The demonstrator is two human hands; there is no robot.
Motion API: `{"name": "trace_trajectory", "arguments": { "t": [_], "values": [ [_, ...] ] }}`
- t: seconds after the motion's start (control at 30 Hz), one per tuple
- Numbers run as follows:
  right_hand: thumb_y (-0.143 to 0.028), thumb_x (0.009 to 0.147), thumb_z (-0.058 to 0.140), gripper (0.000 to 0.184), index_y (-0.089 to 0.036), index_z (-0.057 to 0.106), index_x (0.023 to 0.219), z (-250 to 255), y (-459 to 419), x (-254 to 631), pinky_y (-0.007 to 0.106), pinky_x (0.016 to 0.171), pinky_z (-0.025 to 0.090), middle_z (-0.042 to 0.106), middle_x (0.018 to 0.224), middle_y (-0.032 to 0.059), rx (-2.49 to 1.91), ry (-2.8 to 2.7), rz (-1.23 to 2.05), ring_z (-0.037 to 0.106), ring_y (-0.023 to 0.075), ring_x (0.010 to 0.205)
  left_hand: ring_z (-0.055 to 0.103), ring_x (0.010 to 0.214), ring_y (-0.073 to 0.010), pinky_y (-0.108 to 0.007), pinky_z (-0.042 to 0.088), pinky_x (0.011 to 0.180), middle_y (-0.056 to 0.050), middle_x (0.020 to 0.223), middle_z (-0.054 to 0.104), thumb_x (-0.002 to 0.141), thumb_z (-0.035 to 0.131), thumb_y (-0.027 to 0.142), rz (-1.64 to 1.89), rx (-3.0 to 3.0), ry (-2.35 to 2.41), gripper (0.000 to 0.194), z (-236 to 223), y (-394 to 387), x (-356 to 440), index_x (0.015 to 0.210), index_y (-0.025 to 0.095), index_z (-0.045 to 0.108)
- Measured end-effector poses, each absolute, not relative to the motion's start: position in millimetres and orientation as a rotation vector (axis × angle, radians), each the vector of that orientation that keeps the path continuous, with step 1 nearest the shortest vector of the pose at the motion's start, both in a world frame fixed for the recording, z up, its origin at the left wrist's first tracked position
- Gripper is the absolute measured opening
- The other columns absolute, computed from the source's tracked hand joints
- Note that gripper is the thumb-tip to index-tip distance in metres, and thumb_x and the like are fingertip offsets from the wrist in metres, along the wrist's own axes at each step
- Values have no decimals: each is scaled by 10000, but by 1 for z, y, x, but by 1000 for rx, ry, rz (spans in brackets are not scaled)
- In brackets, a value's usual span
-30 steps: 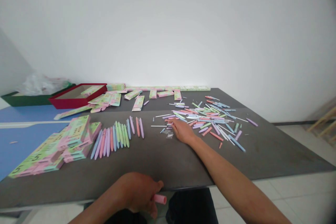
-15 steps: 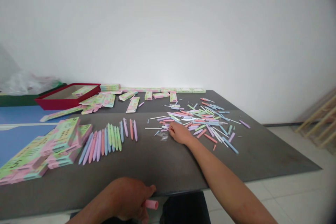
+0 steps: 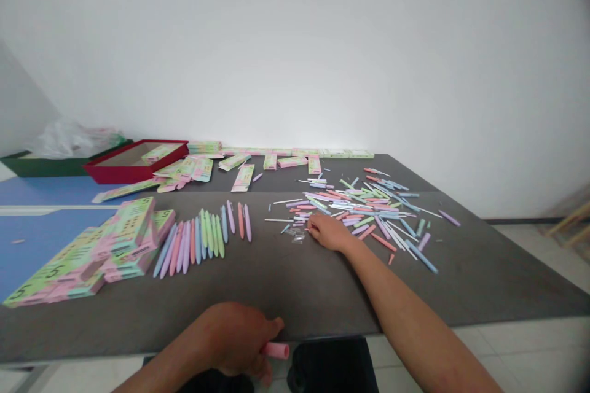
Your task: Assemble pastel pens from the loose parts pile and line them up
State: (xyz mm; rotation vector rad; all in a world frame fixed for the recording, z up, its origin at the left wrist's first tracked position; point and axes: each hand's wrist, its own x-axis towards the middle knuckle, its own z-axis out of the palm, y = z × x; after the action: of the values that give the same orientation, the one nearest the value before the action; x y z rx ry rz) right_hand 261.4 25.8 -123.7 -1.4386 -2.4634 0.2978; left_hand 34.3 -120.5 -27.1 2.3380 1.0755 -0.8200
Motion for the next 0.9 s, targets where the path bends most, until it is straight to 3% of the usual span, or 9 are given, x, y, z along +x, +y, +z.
{"name": "trace_trajectory", "arguments": {
  "t": [0.17,0.4,0.6,0.9],
  "values": [
    [-162,836,552,28,-178,570,822,-118,22,269,228,633,314,585,831,18,-1396,-2516,366,496,135,733,663,933,-413,-484,540,723,-197,1022,719,730,704,416,-795,2321,1118,716,-27,-119,27,1381,223,478],
    [-146,837,555,45,-182,571,859,-119,20,266,235,669,325,592,883,27,-1347,-2544,379,503,144,782,680,900,-371,-454,526,711,-171,1023,724,741,654,419,-728,2267,1182,811,-26,-118,16,1462,246,326],
    [-149,842,560,80,-186,576,911,-124,24,263,244,721,346,592,927,39,-1335,-2551,386,519,154,830,692,837,-337,-409,527,670,-128,922,743,722,648,360,-685,2271,1151,783,-33,-120,14,1445,264,364],
    [-159,849,561,69,-189,564,910,-127,25,263,247,739,348,585,936,36,-1333,-2535,363,517,158,847,688,872,-356,-420,528,681,-158,986,734,732,649,391,-731,2256,1157,781,-30,-119,15,1446,251,365]
  ]
}}
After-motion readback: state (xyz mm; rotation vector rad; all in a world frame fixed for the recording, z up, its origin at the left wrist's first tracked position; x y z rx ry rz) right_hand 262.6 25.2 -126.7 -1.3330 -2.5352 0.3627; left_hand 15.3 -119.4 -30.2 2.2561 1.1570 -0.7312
